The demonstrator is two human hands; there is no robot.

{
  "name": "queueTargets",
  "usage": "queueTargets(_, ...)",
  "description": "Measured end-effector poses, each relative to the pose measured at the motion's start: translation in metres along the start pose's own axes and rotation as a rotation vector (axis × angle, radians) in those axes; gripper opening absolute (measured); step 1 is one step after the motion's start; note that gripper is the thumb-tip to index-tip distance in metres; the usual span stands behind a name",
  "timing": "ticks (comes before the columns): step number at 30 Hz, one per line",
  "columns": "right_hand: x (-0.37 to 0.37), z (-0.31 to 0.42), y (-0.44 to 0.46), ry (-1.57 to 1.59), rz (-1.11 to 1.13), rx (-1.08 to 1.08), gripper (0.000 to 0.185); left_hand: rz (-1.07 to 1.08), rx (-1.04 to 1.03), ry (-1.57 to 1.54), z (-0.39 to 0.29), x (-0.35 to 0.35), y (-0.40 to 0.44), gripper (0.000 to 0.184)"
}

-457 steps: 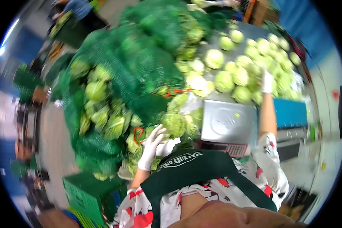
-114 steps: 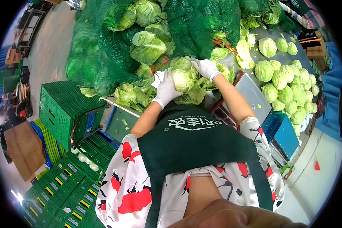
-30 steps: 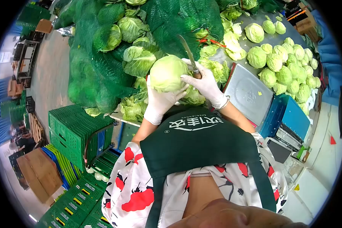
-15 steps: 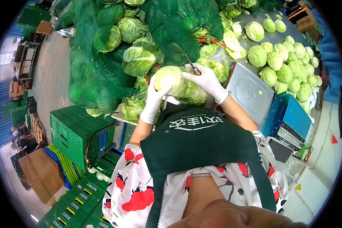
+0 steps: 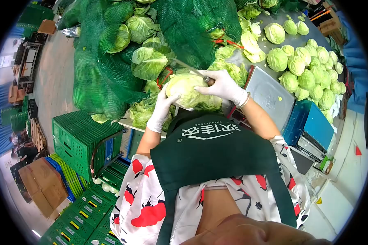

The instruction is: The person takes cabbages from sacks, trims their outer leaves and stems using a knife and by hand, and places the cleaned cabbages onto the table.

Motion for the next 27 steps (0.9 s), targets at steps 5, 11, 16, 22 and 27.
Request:
queueTargets(5,0.011,-0.078,0.015,0.68,0.005,-0.382,0.04,0.118,0.071,-0.284,-0.002,-0.007,-0.01,0.069)
queueTargets(11,0.043,-0.073,0.003,-0.343,-0.534,-0.028,0.047,-0.108,0.192,-0.64,0.022,0.004,-0.009,0.072)
queueTargets(16,0.015,-0.047,-0.017,0.451,-0.135,-0.242,0.056,-0.045,0.124,-0.568,0.01,-0.012,0.003,0.067)
queueTargets(22,0.007,-0.034,-0.032,0.311,-0.106,-0.105,0.086,0.108,0.15,-0.18,-0.001,-0.08,0.023,0.07)
queueTargets(27,0.043,-0.084,-0.051,1.032,-0.229,-0.151,0.027,0.398,-0.347,0.481,-0.011,-0.094,0.035,0.063)
Point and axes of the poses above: each hand's wrist, its own y-axis towards the middle knuckle, its own x-axis out of the back of the hand, z = x × y, the point moved 10 cm from there along y, towards the middle knuckle, and after that the axes turned 11 degrees about -x, right-handed, at the moved point
